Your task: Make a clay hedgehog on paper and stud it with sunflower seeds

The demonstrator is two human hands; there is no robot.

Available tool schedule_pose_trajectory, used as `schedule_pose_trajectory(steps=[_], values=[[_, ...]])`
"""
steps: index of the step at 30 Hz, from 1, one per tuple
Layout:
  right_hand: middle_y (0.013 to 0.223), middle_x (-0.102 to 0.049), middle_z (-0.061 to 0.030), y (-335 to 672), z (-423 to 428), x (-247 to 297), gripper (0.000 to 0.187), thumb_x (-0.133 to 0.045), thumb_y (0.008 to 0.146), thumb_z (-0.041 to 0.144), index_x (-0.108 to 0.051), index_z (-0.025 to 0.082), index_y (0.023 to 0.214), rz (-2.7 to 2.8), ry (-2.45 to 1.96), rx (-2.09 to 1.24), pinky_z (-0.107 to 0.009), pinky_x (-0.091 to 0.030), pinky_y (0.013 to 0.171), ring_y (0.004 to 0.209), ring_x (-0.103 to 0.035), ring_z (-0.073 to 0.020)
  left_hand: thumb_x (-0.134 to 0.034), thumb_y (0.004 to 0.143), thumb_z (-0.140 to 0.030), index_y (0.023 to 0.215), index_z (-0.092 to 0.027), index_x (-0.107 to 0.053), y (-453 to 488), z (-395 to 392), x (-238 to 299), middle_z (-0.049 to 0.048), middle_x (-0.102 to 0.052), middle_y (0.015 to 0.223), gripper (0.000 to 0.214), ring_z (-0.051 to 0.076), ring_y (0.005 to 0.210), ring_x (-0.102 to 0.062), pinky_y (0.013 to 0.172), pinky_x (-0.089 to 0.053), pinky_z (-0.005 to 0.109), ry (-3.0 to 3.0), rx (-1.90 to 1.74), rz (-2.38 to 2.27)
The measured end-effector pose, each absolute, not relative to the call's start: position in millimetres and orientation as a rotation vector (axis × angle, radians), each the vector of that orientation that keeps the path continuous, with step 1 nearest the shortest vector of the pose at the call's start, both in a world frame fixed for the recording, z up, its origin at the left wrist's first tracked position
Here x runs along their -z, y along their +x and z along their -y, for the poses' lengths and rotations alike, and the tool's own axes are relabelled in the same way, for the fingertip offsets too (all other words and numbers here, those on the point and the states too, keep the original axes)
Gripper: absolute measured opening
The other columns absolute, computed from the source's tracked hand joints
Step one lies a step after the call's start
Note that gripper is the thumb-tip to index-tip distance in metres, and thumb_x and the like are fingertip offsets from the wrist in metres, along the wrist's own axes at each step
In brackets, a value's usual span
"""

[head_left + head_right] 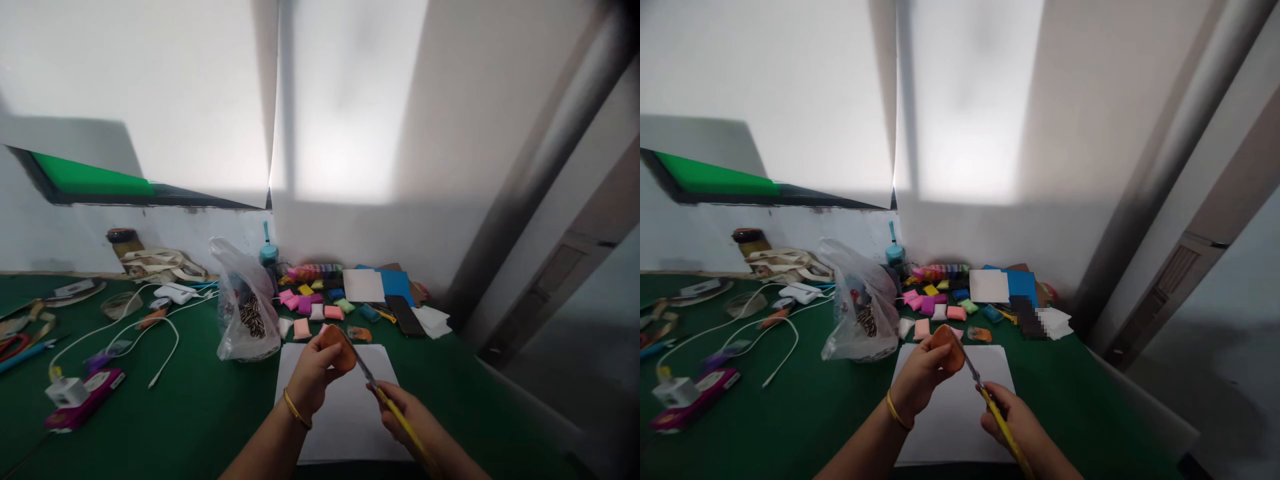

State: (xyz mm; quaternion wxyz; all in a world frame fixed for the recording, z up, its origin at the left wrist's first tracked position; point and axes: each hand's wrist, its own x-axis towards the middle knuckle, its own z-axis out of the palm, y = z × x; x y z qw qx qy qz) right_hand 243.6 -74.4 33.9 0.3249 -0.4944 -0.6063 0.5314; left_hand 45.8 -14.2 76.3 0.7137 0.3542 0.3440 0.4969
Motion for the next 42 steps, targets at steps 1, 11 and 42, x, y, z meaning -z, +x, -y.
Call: schedule_pose_trajectory(steps=[1, 11, 42], values=[[0.082, -0.049, -0.0034, 245.1, 74.5, -33.1, 0.087, -0.054, 0.062, 0.074, -0.045, 0.016, 0.127, 1.611, -1.278, -1.376, -0.027, -0.04, 0.06, 0.069, -0.046, -0.0156, -0.07, 0.069, -0.033, 0.109, -0.018, -0.056, 46.0, 14.3, -76.7, 0.0103, -0.061, 0.103, 0.044, 0.021, 0.09, -0.058, 0.071, -0.049, 0.032, 0.784, -1.099, -0.761], [0.088, -0.05, -0.0057, 250.6, 75.7, -34.9, 0.079, -0.05, 0.072, 0.068, -0.038, 0.017, 0.131, 1.733, -1.145, -1.383, -0.029, -0.041, 0.066, 0.075, -0.047, -0.018, -0.067, 0.072, -0.041, 0.111, -0.018, -0.054, 47.9, 16.4, -80.0, 0.0112, -0.062, 0.101, 0.047, 0.022, 0.089, -0.058, 0.068, -0.049, 0.031, 0.825, -1.083, -0.786], [0.119, -0.058, -0.0131, 343.9, 42.3, -7.3, 0.059, -0.05, 0.075, 0.052, -0.051, 0.02, 0.124, 1.73, -2.216, -0.539, -0.036, -0.044, 0.079, 0.102, -0.056, -0.0308, -0.072, 0.064, -0.022, 0.104, -0.017, -0.058, 40.0, 10.7, -66.0, 0.0066, -0.057, 0.095, 0.043, 0.017, 0.079, -0.055, 0.07, -0.044, 0.03, 0.896, -0.897, -0.699]])
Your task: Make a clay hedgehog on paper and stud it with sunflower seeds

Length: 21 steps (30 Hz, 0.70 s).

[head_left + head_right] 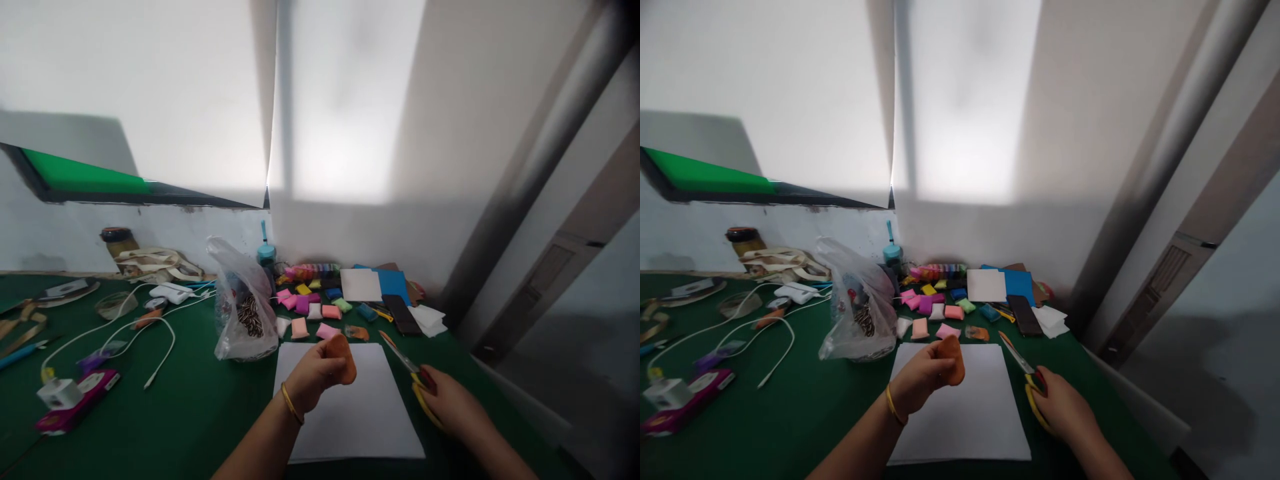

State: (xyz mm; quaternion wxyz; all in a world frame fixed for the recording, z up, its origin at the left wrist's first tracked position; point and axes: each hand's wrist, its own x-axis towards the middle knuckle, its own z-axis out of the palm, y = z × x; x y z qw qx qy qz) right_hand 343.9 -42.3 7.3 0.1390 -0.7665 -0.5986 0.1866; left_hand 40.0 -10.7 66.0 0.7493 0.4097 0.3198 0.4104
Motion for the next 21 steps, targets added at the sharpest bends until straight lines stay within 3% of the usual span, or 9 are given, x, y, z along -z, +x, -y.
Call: schedule_pose_trajectory(steps=[3, 6, 11, 15, 21], values=[[0.118, -0.057, -0.0157, 362.4, 37.2, 3.2, 0.059, -0.046, 0.079, 0.045, -0.047, 0.015, 0.129, 1.873, -2.28, -0.426, -0.035, -0.044, 0.077, 0.101, -0.057, -0.0296, -0.074, 0.061, -0.019, 0.109, -0.017, -0.056, 33.7, 8.5, -60.6, 0.0083, -0.059, 0.098, 0.051, 0.018, 0.081, -0.056, 0.068, -0.043, 0.03, 0.988, -0.906, -0.74], [0.106, -0.062, -0.014, 371.8, 34.4, 0.5, 0.056, -0.047, 0.079, 0.039, -0.044, 0.02, 0.132, 2.025, -2.279, -0.363, -0.035, -0.043, 0.077, 0.095, -0.059, -0.0283, -0.076, 0.059, -0.02, 0.109, -0.017, -0.056, 29.3, 5.8, -57.7, 0.0098, -0.06, 0.101, 0.054, 0.02, 0.085, -0.057, 0.07, -0.043, 0.03, 1.026, -0.921, -0.791], [0.099, -0.062, -0.013, 354.4, 33.9, -36.4, 0.045, -0.056, 0.074, 0.033, -0.059, 0.025, 0.118, 2.112, -2.234, -0.301, -0.041, -0.04, 0.079, 0.096, -0.055, -0.0324, -0.075, 0.063, -0.028, 0.102, -0.013, -0.062, 27.7, 6.9, -62.2, 0.0123, -0.062, 0.103, 0.044, 0.02, 0.084, -0.058, 0.073, -0.042, 0.029, 0.967, -0.879, -0.739], [0.115, -0.058, -0.0073, 297.1, 43.3, -68.8, 0.046, -0.057, 0.077, 0.035, -0.053, 0.03, 0.123, 2.077, -1.592, -0.589, -0.036, -0.039, 0.088, 0.103, -0.052, -0.0253, -0.075, 0.063, -0.03, 0.099, -0.012, -0.065, 29.4, 11.3, -69.7, 0.0124, -0.065, 0.097, 0.042, 0.019, 0.08, -0.059, 0.069, -0.041, 0.027, 0.96, -0.824, -0.68], [0.102, -0.063, -0.0045, 232.5, 47.8, -84.4, 0.053, -0.067, 0.069, 0.037, -0.053, 0.027, 0.119, 1.942, -1.369, -0.804, -0.031, -0.043, 0.077, 0.087, -0.055, -0.0203, -0.075, 0.061, -0.03, 0.092, -0.011, -0.068, 32.1, 15.9, -75.9, 0.0089, -0.066, 0.087, 0.037, 0.017, 0.072, -0.056, 0.062, -0.037, 0.024, 1.077, -0.764, -0.695]])
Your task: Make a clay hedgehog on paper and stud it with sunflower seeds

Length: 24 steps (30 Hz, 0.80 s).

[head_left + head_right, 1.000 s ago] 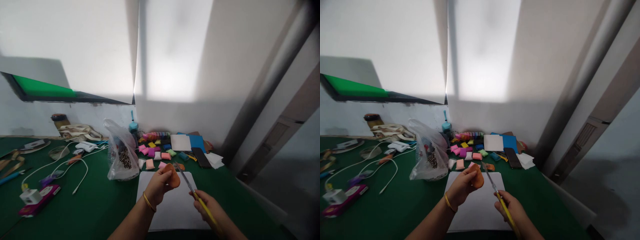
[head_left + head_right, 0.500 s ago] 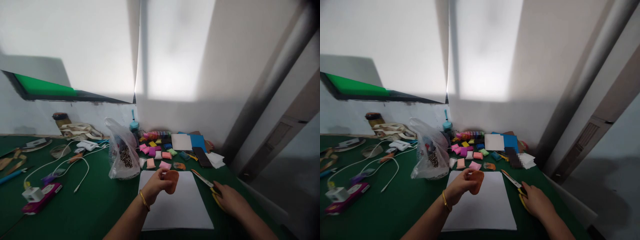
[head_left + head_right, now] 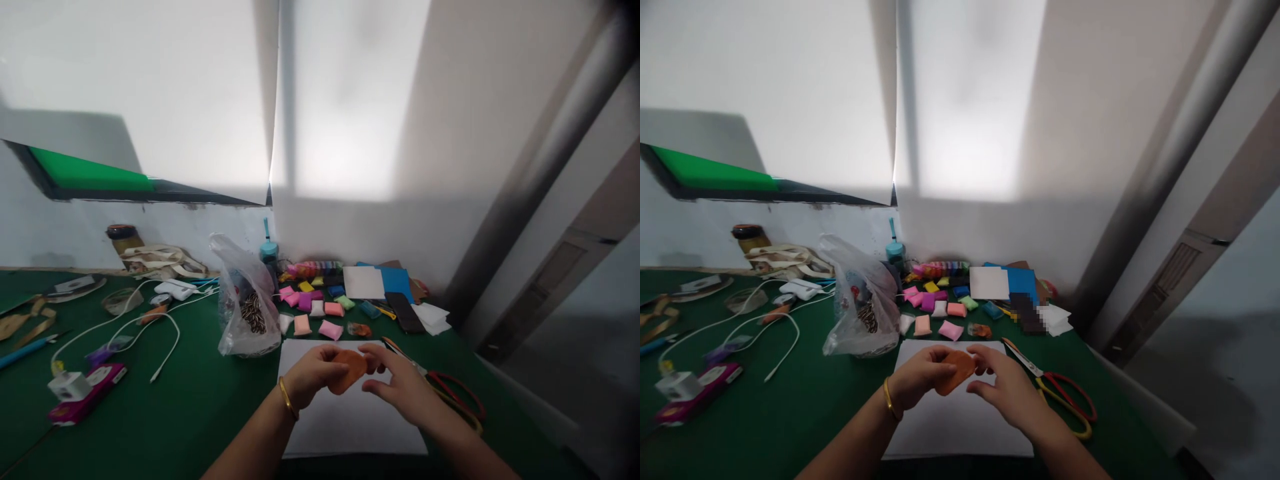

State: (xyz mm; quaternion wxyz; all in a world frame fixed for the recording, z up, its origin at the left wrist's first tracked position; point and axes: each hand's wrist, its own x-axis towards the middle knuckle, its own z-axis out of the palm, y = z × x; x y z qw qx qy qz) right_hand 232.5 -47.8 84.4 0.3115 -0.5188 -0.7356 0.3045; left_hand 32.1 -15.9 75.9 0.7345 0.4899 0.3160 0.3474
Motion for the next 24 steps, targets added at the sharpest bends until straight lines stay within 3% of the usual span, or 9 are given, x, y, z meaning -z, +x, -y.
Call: schedule_pose_trajectory(steps=[4, 10, 14, 17, 20, 24], values=[[0.093, -0.063, -0.004, 225.3, 43.4, -83.2, 0.043, -0.066, 0.07, 0.038, -0.058, 0.023, 0.11, 1.923, -1.335, -0.799, -0.031, -0.042, 0.073, 0.081, -0.055, -0.0195, -0.074, 0.062, -0.028, 0.09, -0.012, -0.069, 29.9, 16.6, -77.4, 0.0074, -0.066, 0.085, 0.033, 0.016, 0.071, -0.056, 0.063, -0.038, 0.024, 1.122, -0.729, -0.711], [0.089, -0.061, -0.0029, 221.2, 44.2, -72.4, 0.046, -0.062, 0.075, 0.039, -0.051, 0.021, 0.115, 1.756, -1.24, -1.061, -0.03, -0.043, 0.071, 0.079, -0.056, -0.0179, -0.072, 0.062, -0.027, 0.092, -0.012, -0.067, 25.9, 13.1, -72.8, 0.0073, -0.066, 0.085, 0.033, 0.018, 0.074, -0.057, 0.068, -0.041, 0.028, 1.194, -0.689, -0.739], [0.079, -0.06, -0.0022, 215.1, 40.7, -61.8, 0.023, -0.056, 0.079, 0.039, -0.059, 0.017, 0.087, 1.687, -1.258, -1.084, -0.027, -0.042, 0.066, 0.074, -0.055, -0.0168, -0.073, 0.06, -0.03, 0.088, -0.012, -0.067, 30.5, 10.0, -64.8, 0.005, -0.064, 0.076, 0.034, 0.017, 0.068, -0.056, 0.063, -0.041, 0.028, 1.302, -0.64, -0.856], [0.07, -0.056, 0.0, 212.3, 37.9, -56.5, 0.022, -0.056, 0.079, 0.039, -0.056, 0.017, 0.075, 1.607, -1.29, -0.997, -0.026, -0.04, 0.062, 0.068, -0.052, -0.0154, -0.074, 0.06, -0.034, 0.088, -0.012, -0.067, 33.1, 9.8, -61.7, 0.0048, -0.063, 0.076, 0.037, 0.016, 0.066, -0.054, 0.06, -0.04, 0.026, 1.336, -0.734, -0.903], [0.07, -0.055, 0.0003, 212.2, 37.5, -55.9, 0.025, -0.055, 0.08, 0.041, -0.056, 0.017, 0.076, 1.512, -1.263, -1.012, -0.026, -0.04, 0.063, 0.069, -0.052, -0.0151, -0.072, 0.063, -0.037, 0.086, -0.012, -0.067, 32.7, 10.6, -61.3, 0.0044, -0.062, 0.075, 0.034, 0.014, 0.065, -0.052, 0.059, -0.038, 0.025, 1.296, -0.815, -0.864], [0.085, -0.061, -0.0018, 212.3, 37.7, -56.7, 0.026, -0.061, 0.076, 0.038, -0.058, 0.017, 0.091, 1.498, -1.141, -1.245, -0.027, -0.042, 0.07, 0.08, -0.055, -0.0174, -0.072, 0.062, -0.036, 0.08, -0.011, -0.068, 31.8, 9.9, -60.5, 0.003, -0.061, 0.07, 0.031, 0.013, 0.064, -0.051, 0.06, -0.037, 0.024, 1.285, -0.838, -0.904]])
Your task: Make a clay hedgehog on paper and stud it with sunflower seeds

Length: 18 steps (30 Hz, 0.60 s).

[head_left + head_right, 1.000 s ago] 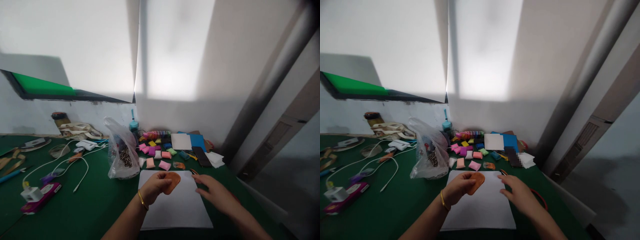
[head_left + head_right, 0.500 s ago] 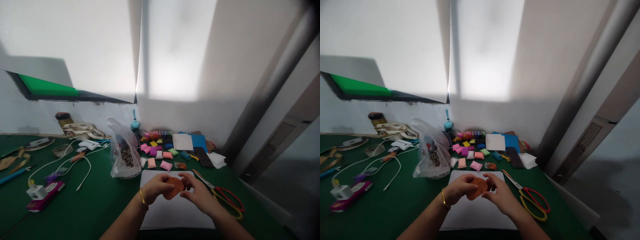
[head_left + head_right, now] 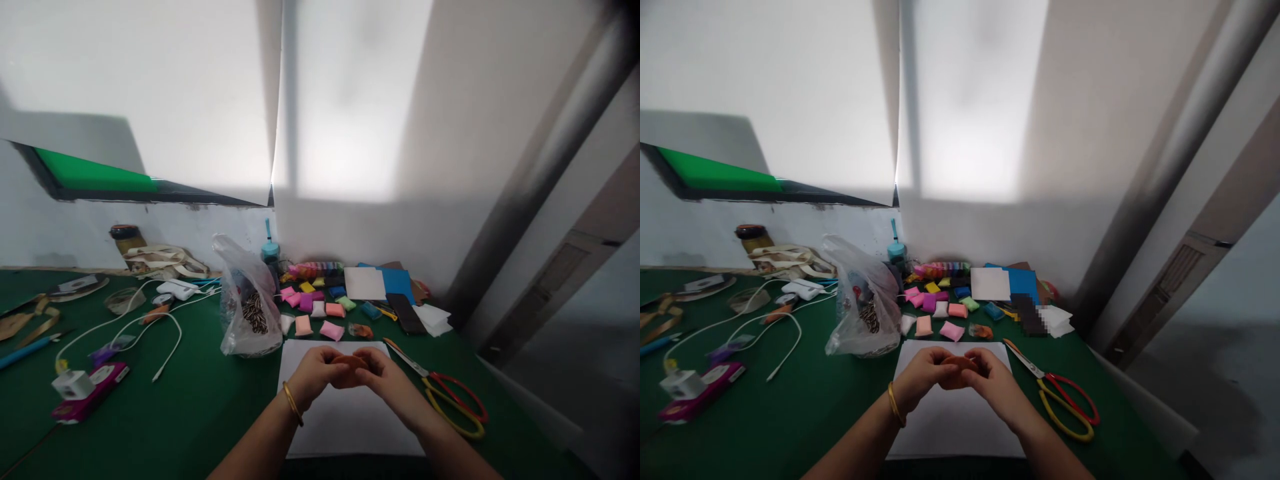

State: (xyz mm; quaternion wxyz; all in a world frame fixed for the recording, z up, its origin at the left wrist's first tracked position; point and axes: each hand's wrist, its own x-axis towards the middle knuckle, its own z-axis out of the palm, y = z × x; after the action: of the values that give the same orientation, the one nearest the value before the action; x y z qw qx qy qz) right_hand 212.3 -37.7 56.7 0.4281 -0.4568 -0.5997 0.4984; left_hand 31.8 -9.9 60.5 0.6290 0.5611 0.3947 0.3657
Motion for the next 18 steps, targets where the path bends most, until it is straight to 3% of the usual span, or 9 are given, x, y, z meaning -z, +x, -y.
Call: schedule_pose_trajectory(steps=[5, 8, 14, 18], values=[[0.069, -0.057, 0.0, 210.2, 34.4, -51.2, 0.022, -0.06, 0.075, 0.038, -0.059, 0.016, 0.072, 1.459, -1.22, -1.23, -0.025, -0.039, 0.061, 0.068, -0.052, -0.0154, -0.074, 0.061, -0.034, 0.08, -0.011, -0.066, 31.8, 9.8, -60.4, 0.002, -0.06, 0.072, 0.032, 0.013, 0.066, -0.052, 0.062, -0.038, 0.024, 1.28, -0.841, -0.901], [0.07, -0.056, 0.0003, 209.3, 34.8, -49.7, 0.021, -0.059, 0.076, 0.037, -0.059, 0.017, 0.073, 1.41, -1.214, -1.239, -0.024, -0.038, 0.06, 0.068, -0.051, -0.0146, -0.074, 0.061, -0.034, 0.094, -0.012, -0.065, 31.2, 11.0, -57.9, 0.005, -0.063, 0.084, 0.04, 0.016, 0.075, -0.055, 0.068, -0.041, 0.026, 1.221, -0.873, -0.832], [0.068, -0.054, 0.0009, 207.2, 35.3, -49.0, 0.026, -0.055, 0.079, 0.042, -0.059, 0.016, 0.076, 1.392, -1.189, -1.353, -0.023, -0.038, 0.056, 0.063, -0.05, -0.013, -0.073, 0.061, -0.038, 0.075, -0.01, -0.066, 33.1, 9.9, -48.7, 0.0018, -0.059, 0.067, 0.032, 0.012, 0.064, -0.051, 0.062, -0.039, 0.025, 1.275, -0.889, -0.978], [0.064, -0.052, 0.0008, 206.9, 32.2, -48.1, 0.034, -0.054, 0.078, 0.049, -0.057, 0.016, 0.069, 1.447, -1.276, -1.244, -0.022, -0.035, 0.054, 0.061, -0.047, -0.0123, -0.075, 0.059, -0.039, 0.085, -0.011, -0.067, 34.2, 11.0, -52.9, 0.0043, -0.063, 0.078, 0.039, 0.015, 0.071, -0.055, 0.065, -0.041, 0.026, 1.27, -0.849, -0.908]])
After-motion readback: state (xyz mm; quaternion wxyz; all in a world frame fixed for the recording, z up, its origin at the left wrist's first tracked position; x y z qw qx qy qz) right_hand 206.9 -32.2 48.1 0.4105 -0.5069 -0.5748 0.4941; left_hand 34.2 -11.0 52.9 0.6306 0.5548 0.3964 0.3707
